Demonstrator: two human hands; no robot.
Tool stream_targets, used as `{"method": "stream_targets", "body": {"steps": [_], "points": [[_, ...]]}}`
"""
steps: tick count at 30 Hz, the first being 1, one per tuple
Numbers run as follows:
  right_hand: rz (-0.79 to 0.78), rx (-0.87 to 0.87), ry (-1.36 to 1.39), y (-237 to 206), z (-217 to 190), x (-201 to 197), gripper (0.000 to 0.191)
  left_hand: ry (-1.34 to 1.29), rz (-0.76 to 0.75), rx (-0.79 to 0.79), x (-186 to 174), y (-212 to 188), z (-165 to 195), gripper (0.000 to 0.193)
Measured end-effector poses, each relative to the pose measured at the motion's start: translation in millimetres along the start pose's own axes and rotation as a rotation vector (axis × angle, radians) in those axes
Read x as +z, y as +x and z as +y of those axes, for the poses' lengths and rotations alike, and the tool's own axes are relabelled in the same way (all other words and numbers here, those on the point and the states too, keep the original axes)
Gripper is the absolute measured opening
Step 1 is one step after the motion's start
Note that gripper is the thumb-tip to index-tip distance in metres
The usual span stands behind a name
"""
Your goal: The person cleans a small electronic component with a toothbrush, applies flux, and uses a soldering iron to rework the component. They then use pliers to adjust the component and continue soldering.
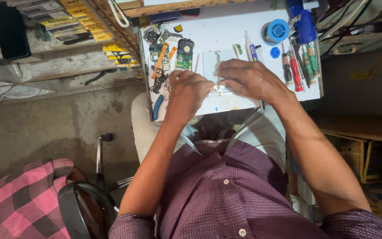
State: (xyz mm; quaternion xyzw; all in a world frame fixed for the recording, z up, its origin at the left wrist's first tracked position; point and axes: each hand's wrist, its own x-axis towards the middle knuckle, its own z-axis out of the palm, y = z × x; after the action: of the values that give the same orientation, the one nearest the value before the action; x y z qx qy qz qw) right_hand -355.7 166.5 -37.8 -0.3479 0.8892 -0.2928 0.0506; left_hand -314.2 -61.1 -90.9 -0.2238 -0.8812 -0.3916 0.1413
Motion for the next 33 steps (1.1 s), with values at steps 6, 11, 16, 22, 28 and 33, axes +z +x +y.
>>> {"method": "stream_targets", "body": {"steps": [6,11,16,22,28,33], "points": [[-0.008,-0.017,0.013,3,1,-1,0.029,0.013,-0.057,0.039,3,7,-8,0.008],[-0.012,-0.048,0.016,4,3,-1,0.029,0.031,-0.065,0.046,4,8,-10,0.010],[-0.015,-0.040,0.015,5,3,0,0.029,0.029,-0.064,0.037,4,7,-11,0.010],[-0.029,-0.037,0.016,5,2,-1,0.029,0.024,-0.047,0.086,5,8,-12,0.005],[-0.035,-0.070,-0.008,4,0,-1,0.029,0.046,-0.040,0.134,6,6,-12,0.007],[-0.049,-0.065,-0.008,4,0,-1,0.029,0.054,-0.019,0.138,6,3,-11,0.007]]}}
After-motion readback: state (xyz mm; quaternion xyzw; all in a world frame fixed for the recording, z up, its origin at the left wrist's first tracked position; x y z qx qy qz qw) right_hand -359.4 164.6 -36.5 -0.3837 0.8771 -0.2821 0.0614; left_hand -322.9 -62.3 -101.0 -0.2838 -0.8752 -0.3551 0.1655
